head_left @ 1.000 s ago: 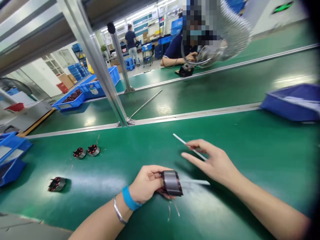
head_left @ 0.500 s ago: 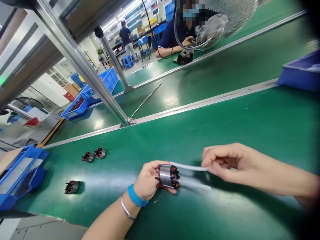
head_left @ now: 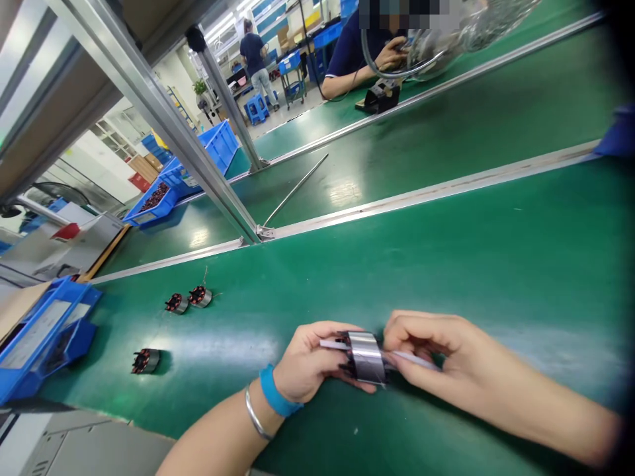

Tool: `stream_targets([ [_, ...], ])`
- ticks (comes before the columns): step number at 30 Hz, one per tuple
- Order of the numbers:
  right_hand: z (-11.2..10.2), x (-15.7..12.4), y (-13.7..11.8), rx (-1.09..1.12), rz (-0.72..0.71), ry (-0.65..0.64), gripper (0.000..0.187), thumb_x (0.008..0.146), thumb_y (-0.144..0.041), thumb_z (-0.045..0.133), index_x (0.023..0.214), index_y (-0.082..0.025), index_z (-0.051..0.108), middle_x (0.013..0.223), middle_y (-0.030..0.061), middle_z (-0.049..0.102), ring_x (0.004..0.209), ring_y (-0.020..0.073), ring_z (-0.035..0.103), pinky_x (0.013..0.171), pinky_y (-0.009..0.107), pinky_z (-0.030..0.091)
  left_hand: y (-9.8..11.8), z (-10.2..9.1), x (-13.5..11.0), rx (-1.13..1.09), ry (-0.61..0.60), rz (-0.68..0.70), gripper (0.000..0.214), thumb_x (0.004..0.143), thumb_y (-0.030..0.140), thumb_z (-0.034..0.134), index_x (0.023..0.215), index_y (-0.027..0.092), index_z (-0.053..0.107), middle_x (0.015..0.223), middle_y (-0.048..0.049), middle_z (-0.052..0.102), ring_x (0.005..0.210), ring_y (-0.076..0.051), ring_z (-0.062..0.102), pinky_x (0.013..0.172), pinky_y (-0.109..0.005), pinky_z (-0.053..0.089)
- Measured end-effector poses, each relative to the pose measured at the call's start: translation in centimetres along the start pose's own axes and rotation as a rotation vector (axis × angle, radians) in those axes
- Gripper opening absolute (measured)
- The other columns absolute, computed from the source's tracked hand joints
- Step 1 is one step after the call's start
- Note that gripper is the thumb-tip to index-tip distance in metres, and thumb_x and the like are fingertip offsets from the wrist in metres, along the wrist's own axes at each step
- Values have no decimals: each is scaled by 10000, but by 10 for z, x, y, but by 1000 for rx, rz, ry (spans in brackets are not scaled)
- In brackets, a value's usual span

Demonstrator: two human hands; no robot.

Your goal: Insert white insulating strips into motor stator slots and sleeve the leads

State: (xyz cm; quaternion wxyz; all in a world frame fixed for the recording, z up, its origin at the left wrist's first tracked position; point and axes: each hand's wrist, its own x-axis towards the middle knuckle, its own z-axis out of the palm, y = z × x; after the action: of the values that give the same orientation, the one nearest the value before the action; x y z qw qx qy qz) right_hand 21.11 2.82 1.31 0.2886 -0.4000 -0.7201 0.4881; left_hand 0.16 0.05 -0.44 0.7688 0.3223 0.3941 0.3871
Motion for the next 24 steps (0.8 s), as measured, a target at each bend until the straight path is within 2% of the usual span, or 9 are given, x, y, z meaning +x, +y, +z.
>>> stream_targets([
  [3, 10, 1, 9, 17, 52, 26, 280, 762, -424, 581, 567, -227, 545, 515, -4, 505, 476, 130, 440, 442, 255, 367, -3, 6, -2, 133, 71, 31, 437, 642, 295, 820, 1017, 95, 720, 792, -78, 704, 635, -173, 668, 590, -287, 550],
  [5, 12, 1, 14, 9, 74, 15, 267, 759, -437, 590, 589, -232, 566, 513, -2, 514, 473, 139, 460, 437, 261, 381, -5, 8, -3, 206, 124, 53, 411, 640, 258, 807, 1006, 90, 728, 767, -64, 696, 626, -139, 646, 615, -253, 525],
  [8, 13, 1, 18, -40, 5, 18, 250, 771, -405, 596, 590, -233, 584, 632, 34, 617, 496, 147, 523, 453, 273, 419, -6, 9, -4, 261, 188, 66, 360, 620, 145, 746, 976, 93, 738, 718, -33, 680, 584, -89, 600, 596, -200, 476],
  [11, 17, 1, 16, -63, -97, 1, 256, 790, -324, 591, 556, -228, 551, 760, 41, 690, 594, 161, 621, 549, 280, 487, -9, 8, -3, 275, 221, 85, 319, 595, 73, 668, 907, 89, 734, 679, -16, 667, 538, -70, 570, 543, -177, 439],
  [15, 19, 6, 11, -24, -116, 13, 317, 800, -286, 572, 527, -220, 425, 691, 18, 687, 587, 155, 632, 550, 266, 482, -11, 5, 1, 244, 216, 95, 314, 565, 48, 629, 860, 90, 728, 699, -29, 692, 554, -79, 590, 545, -177, 449],
  [21, 20, 9, 7, 56, -109, 35, 303, 683, -144, 539, 528, -237, 295, 722, 50, 702, 652, 161, 635, 611, 287, 486, -3, 7, 0, 254, 229, 145, 244, 549, 81, 712, 791, 110, 724, 715, -55, 718, 640, -133, 649, 625, -218, 520],
  [24, 24, 11, 6, 30, -111, 52, 345, 647, -87, 575, 529, -236, 287, 764, 49, 734, 680, 143, 664, 618, 254, 504, 3, 7, -3, 303, 245, 138, 261, 558, 146, 790, 811, 131, 728, 721, -45, 709, 564, -142, 628, 524, -231, 512],
])
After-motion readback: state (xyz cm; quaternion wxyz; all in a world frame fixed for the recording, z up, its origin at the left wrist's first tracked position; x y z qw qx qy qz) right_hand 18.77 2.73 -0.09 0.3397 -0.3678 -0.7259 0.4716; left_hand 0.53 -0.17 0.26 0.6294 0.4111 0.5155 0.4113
